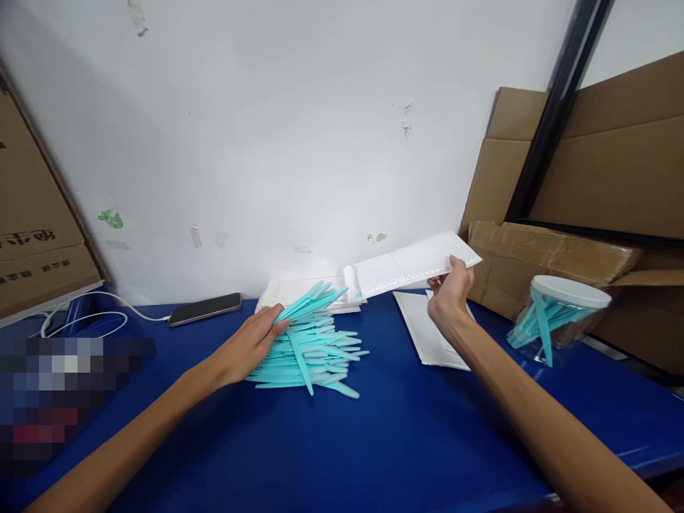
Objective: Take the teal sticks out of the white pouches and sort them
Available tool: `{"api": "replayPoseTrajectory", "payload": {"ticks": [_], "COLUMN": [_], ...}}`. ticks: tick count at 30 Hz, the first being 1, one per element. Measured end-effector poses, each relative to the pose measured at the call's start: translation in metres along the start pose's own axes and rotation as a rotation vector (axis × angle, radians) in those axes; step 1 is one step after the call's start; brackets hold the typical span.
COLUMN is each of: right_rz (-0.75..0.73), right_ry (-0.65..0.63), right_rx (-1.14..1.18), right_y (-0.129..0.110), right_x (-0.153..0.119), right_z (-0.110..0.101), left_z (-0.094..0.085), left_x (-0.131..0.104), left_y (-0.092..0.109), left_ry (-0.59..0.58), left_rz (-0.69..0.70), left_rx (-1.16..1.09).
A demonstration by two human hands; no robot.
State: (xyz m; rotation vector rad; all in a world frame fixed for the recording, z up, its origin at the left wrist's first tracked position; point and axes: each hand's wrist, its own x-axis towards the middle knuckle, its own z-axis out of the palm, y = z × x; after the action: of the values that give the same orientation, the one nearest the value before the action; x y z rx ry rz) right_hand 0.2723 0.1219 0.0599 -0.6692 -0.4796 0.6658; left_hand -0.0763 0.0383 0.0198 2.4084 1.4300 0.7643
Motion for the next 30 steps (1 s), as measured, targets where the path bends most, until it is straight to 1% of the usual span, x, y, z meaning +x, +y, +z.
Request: {"api": "replayPoseTrajectory", "payload": {"ticks": [5, 9, 10, 11, 14, 15, 18, 21, 23, 25, 27, 30], "right_rz": [0.003, 0.006, -0.031, -0.098, -0.369, -0.422, -0.474, -0.525, -0.527, -0.484, -0.396, -0.221], "right_ry": [-0.028, -0.078, -0.104, -0.134, -0.237, -0.278, -0.378, -0.371, -0.353, -0.343, -0.334, -0.342], "right_rx": [0.004, -0.016, -0.026, -0.036, -0.109, -0.161, -0.314, -0.314, -0.285, -0.255, -0.213, -0.160], "right_y": [0.002, 0.002, 0.000, -0.001, -0.008, -0.009, -0.010, -0.009, -0.008, -0.006, -0.005, -0.004], "right_x": [-0.002, -0.002, -0.003, -0.004, -0.010, -0.012, -0.017, -0.016, -0.014, -0.012, -0.013, -0.019], "right_z": [-0.001, 0.001, 0.002, 0.004, 0.007, 0.008, 0.009, 0.008, 0.006, 0.006, 0.006, 0.007], "left_z": [-0.002, -0.001, -0.001, -0.001, -0.002, -0.002, -0.003, -0.002, -0.002, -0.002, -0.002, -0.003], "left_x": [0.001, 0.001, 0.001, 0.001, 0.001, 0.002, 0.001, 0.001, 0.001, 0.001, 0.001, 0.003], "left_y": [0.005, 0.006, 0.006, 0.005, 0.004, 0.004, 0.004, 0.005, 0.006, 0.008, 0.011, 0.013], "left_ry": [0.000, -0.005, 0.001, 0.009, 0.034, 0.038, 0.038, 0.031, 0.032, 0.040, 0.058, 0.116], "left_rz": [-0.006, -0.020, -0.021, -0.021, -0.011, -0.011, -0.022, -0.017, -0.010, -0.015, -0.022, -0.015], "left_rx": [-0.033, -0.043, -0.039, -0.036, -0.035, -0.036, -0.035, -0.034, -0.040, -0.067, -0.110, -0.152]}}
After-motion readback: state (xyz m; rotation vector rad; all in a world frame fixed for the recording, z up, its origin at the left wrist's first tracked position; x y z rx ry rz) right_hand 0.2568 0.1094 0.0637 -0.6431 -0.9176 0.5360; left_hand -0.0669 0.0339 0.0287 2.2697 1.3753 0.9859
